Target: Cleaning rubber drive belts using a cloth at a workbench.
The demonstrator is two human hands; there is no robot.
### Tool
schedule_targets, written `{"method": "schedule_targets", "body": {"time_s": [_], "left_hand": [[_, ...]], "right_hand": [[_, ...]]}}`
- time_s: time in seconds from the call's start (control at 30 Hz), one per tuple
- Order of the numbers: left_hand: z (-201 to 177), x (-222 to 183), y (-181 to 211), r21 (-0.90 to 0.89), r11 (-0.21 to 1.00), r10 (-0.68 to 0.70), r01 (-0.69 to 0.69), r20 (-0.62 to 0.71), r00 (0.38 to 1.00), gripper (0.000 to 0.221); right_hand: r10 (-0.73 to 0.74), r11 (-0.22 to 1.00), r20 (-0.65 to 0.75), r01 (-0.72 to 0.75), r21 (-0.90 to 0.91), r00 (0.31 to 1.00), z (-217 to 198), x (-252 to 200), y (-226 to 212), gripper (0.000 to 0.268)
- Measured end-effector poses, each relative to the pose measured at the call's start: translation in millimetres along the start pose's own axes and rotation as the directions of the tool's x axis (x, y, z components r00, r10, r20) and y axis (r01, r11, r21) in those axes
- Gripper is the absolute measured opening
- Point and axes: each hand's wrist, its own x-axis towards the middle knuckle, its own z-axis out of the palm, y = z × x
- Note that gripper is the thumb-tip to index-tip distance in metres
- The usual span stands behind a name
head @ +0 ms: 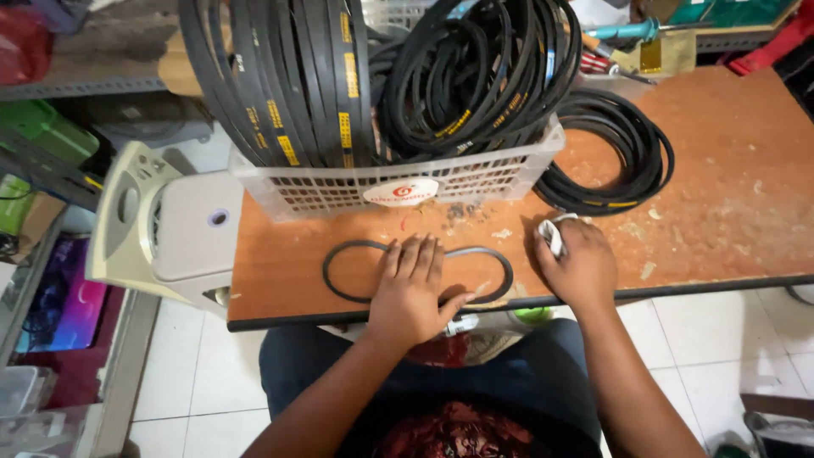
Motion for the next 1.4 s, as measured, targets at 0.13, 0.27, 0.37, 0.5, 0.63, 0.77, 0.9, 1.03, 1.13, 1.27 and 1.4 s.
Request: {"method": "schedule_targets", "body": {"time_s": [0.13, 0.27, 0.37, 0.5, 0.63, 0.77, 0.9, 1.03, 1.13, 1.27, 1.4], "left_hand": [[5, 3, -2, 0.006, 1.0, 0.028, -0.027, -0.029, 0.999, 0.075], [3, 1, -2, 0.014, 0.999, 0.031, -0.031, -0.034, 0.999, 0.087], [-6, 5, -2, 0.007, 0.991, 0.135, -0.134, -0.082, 0.988, 0.089], [-10, 13, -13, 0.042, 0.961, 0.275, -0.273, -0.211, 0.938, 0.076], [-8, 33, -40, 0.115, 0.944, 0.326, -0.309, -0.186, 0.927, 0.058], [-14, 55, -37, -0.033, 0.992, 0.113, -0.125, -0.237, 0.965, 0.054], [27, 55, -50, -0.032, 0.999, 0.031, -0.041, -0.274, 0.961, 0.048], [36, 50, -49, 0.144, 0.99, 0.06, -0.012, -0.339, 0.939, 0.049], [46, 42, -46, 0.162, 0.987, 0.045, 0.017, -0.372, 0.927, 0.047], [47, 43, -45, 0.127, 0.992, 0.045, 0.003, -0.376, 0.925, 0.05], [44, 46, -42, 0.13, 0.992, 0.056, -0.008, -0.367, 0.928, 0.053]], "right_hand": [[-0.014, 1.0, -0.021, 0.014, 0.01, 1.0, 2, 3, 1, 0.027], [-0.034, 0.999, -0.034, 0.035, 0.002, 0.999, 1, 0, 0, 0.026], [-0.027, 1.0, -0.022, 0.026, -0.015, 0.999, -4, 2, -4, 0.026], [0.006, 0.999, -0.057, -0.004, 0.041, 0.998, -4, -3, 1, 0.024], [0.015, 0.979, -0.164, 0.018, 0.201, 0.986, -22, 4, -10, 0.038], [-0.061, 0.902, 0.025, 0.044, 0.43, 0.998, -37, 10, -18, 0.045], [-0.169, 0.877, 0.085, 0.111, 0.467, 0.982, -40, 15, -20, 0.051], [-0.197, 0.963, 0.111, 0.172, 0.206, 0.974, -39, 18, -35, 0.04], [-0.166, 0.98, 0.136, 0.148, 0.135, 0.977, -37, 18, -34, 0.034], [-0.158, 0.952, 0.006, 0.151, 0.265, 0.987, -20, 9, -19, 0.03], [0.088, 0.781, -0.181, 0.045, 0.622, 0.98, -30, 0, -15, 0.037]]}}
